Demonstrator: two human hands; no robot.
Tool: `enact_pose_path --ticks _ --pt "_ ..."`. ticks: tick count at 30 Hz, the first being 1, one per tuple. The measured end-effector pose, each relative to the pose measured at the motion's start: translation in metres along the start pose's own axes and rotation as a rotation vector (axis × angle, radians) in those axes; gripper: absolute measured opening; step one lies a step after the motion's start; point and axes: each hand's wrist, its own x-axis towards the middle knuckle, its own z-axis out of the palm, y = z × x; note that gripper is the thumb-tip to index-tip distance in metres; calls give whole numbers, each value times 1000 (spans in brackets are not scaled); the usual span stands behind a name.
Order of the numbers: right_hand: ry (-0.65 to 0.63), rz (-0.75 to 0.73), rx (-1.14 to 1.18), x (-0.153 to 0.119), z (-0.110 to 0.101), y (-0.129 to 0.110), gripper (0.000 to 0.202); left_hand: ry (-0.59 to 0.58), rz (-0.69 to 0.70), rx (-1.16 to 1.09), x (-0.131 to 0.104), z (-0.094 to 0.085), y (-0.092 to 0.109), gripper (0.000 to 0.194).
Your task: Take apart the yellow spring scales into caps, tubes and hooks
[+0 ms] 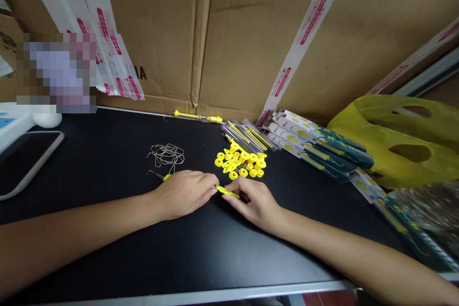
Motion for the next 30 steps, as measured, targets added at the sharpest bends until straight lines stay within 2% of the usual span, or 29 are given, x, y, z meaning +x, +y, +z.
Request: enact_pose_path --ticks 6,14,20,30 --pt "-15 28 53 1 -1 -2 15 23 -4 26 1 0 0 22" --pt "-82 163 152 2 -2 -4 18 25 -8 41 0 -1 0 21" --pt "-95 212 168 3 -3 -5 20 53 -7 46 0 1 -1 20" --pt "-129 60 -110 4 -1 -8 12 79 -70 49 0 1 1 19"
